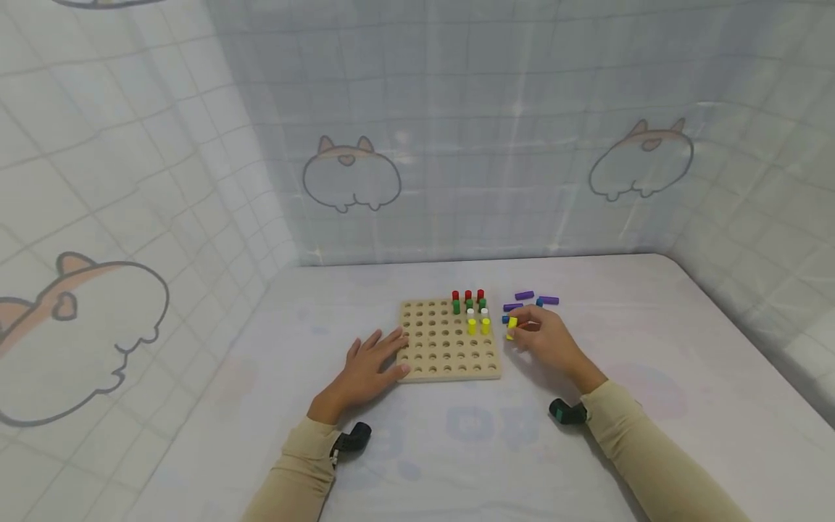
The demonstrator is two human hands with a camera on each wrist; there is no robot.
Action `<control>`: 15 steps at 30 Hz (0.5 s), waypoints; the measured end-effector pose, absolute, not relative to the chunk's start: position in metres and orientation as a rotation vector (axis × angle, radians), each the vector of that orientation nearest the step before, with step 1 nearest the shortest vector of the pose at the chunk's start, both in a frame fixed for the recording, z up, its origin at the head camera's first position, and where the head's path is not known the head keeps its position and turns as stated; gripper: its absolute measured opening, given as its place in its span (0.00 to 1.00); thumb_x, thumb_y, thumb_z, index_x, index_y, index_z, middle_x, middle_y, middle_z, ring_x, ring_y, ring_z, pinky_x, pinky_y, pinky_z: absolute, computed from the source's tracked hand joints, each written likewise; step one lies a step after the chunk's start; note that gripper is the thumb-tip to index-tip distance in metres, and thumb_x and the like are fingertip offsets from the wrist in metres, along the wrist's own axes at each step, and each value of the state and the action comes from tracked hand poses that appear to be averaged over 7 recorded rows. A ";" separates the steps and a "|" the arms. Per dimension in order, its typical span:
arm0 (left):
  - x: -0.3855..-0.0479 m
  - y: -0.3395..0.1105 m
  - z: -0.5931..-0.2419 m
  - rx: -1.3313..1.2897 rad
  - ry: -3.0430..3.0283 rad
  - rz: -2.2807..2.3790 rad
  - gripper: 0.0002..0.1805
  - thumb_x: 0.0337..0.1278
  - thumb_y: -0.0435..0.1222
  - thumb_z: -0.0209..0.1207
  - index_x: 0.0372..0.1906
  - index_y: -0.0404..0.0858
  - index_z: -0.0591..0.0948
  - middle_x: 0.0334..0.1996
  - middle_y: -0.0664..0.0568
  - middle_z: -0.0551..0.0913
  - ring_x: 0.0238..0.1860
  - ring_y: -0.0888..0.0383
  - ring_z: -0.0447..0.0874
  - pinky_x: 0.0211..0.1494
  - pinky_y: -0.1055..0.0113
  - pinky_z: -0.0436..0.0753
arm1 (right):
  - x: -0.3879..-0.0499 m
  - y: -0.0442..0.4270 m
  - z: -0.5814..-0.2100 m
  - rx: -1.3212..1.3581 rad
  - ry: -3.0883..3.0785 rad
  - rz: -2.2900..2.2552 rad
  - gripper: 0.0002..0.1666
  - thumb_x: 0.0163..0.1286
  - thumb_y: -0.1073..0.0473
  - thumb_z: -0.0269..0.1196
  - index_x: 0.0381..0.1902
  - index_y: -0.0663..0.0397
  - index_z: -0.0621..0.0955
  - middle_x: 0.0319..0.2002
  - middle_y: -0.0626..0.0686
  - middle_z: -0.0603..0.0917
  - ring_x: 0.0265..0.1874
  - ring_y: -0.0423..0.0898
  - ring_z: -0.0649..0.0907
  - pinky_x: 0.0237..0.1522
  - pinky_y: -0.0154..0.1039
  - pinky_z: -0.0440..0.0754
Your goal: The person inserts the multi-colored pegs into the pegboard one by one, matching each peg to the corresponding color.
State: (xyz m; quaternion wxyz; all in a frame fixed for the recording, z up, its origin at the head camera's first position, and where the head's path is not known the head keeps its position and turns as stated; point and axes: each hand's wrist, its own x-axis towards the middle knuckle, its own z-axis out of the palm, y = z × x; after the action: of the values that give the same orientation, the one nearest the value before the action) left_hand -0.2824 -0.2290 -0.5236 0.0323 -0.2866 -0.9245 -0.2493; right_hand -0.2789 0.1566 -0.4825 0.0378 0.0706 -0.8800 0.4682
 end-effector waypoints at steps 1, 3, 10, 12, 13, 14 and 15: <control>-0.283 -0.229 -0.524 -0.881 -2.853 -0.759 0.36 0.71 0.61 0.49 0.78 0.52 0.63 0.79 0.59 0.54 0.79 0.41 0.44 0.72 0.32 0.37 | -0.280 0.157 -0.482 0.221 -2.692 1.440 0.24 0.68 0.57 0.67 0.61 0.53 0.79 0.53 0.52 0.82 0.54 0.54 0.81 0.55 0.52 0.81; -0.284 -0.228 -0.524 -0.882 -2.853 -0.758 0.37 0.71 0.61 0.48 0.78 0.52 0.63 0.79 0.59 0.54 0.79 0.42 0.44 0.72 0.33 0.37 | -0.282 0.156 -0.480 0.221 -2.676 1.442 0.24 0.68 0.57 0.67 0.61 0.52 0.79 0.52 0.52 0.82 0.53 0.53 0.82 0.55 0.51 0.81; -0.285 -0.229 -0.525 -0.876 -2.848 -0.775 0.36 0.71 0.61 0.49 0.78 0.52 0.63 0.79 0.59 0.54 0.79 0.42 0.44 0.73 0.33 0.36 | -0.292 0.147 -0.475 0.257 -2.582 1.536 0.24 0.69 0.58 0.67 0.62 0.58 0.78 0.52 0.56 0.83 0.45 0.51 0.84 0.46 0.42 0.85; -0.285 -0.229 -0.526 -0.878 -2.850 -0.774 0.36 0.71 0.61 0.49 0.78 0.52 0.63 0.79 0.59 0.54 0.79 0.42 0.44 0.73 0.33 0.36 | -0.294 0.143 -0.475 0.270 -2.541 1.589 0.25 0.69 0.60 0.67 0.62 0.61 0.77 0.52 0.58 0.82 0.44 0.52 0.85 0.43 0.41 0.86; -0.285 -0.229 -0.526 -0.877 -2.853 -0.774 0.36 0.71 0.61 0.49 0.78 0.52 0.63 0.79 0.59 0.54 0.79 0.42 0.44 0.73 0.33 0.36 | -0.296 0.141 -0.475 0.279 -2.525 1.605 0.25 0.69 0.60 0.67 0.62 0.62 0.77 0.52 0.59 0.82 0.44 0.52 0.85 0.43 0.41 0.86; -0.285 -0.229 -0.526 -0.876 -2.854 -0.776 0.36 0.71 0.61 0.49 0.78 0.52 0.63 0.79 0.60 0.54 0.79 0.42 0.44 0.73 0.33 0.36 | -0.297 0.139 -0.476 0.290 -2.506 1.626 0.25 0.69 0.61 0.67 0.62 0.63 0.77 0.51 0.60 0.82 0.44 0.53 0.85 0.42 0.42 0.86; -0.284 -0.228 -0.527 -0.876 -2.855 -0.776 0.36 0.71 0.61 0.49 0.78 0.52 0.63 0.79 0.60 0.54 0.79 0.42 0.44 0.73 0.33 0.36 | -0.298 0.137 -0.476 0.297 -2.492 1.637 0.25 0.69 0.61 0.66 0.62 0.64 0.77 0.51 0.60 0.82 0.44 0.53 0.85 0.43 0.43 0.86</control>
State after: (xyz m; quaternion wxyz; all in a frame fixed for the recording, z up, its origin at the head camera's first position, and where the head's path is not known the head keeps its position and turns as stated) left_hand -0.2843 -0.2282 -0.5268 0.0278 -0.2837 -0.9249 -0.2515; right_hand -0.2983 0.1374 -0.4759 0.0728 0.0990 -0.8294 0.5449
